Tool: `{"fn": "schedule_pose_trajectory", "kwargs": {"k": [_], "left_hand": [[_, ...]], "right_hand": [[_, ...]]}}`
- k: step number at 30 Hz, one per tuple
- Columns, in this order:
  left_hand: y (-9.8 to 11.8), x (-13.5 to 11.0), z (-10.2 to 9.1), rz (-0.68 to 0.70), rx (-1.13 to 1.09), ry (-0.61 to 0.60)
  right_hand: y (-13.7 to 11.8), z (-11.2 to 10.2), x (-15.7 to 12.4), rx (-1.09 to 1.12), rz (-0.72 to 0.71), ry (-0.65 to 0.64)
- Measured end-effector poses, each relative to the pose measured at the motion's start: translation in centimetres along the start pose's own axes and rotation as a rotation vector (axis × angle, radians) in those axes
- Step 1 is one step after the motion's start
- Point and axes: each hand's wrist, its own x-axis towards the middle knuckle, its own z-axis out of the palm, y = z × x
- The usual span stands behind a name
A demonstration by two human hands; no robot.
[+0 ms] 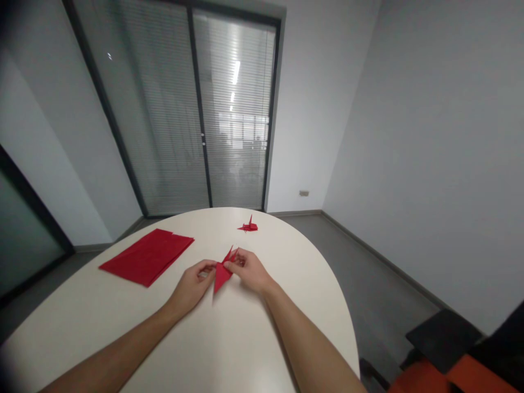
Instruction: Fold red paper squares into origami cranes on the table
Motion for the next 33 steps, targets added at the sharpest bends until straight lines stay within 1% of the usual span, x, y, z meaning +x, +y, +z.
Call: {"fn": "schedule_pose_trajectory", "kwargs": {"k": [4, 14, 19, 22, 29, 33], "left_hand": [[0.3, 0.0, 0.0, 0.004, 0.004, -0.018], [0.5, -0.1, -0.2, 0.056, 0.060, -0.002], [0.6, 0.0, -0.2, 0.084, 0.085, -0.002], [0.6, 0.0, -0.2, 0.089, 0.084, -0.011], [-0.2, 0.1, 0.0, 0.010, 0.024, 0.034], [-0.5, 0.2, 0.0, 0.010, 0.002, 0.063]], "right_hand": [[-0.6, 0.0, 0.2, 0.023, -0.012, 0.066], [-1.0, -0.4, 0.3, 0.053, -0.004, 0.073], [-1.0, -0.9, 0.4, 0.045, 0.003, 0.150], [-1.0, -1.2, 0.5, 0.057, 0.010, 0.155], [-1.1, -1.8, 0.4, 0.079, 0.014, 0.178], [-0.7, -1.9, 0.3, 0.129, 0.019, 0.141]]}}
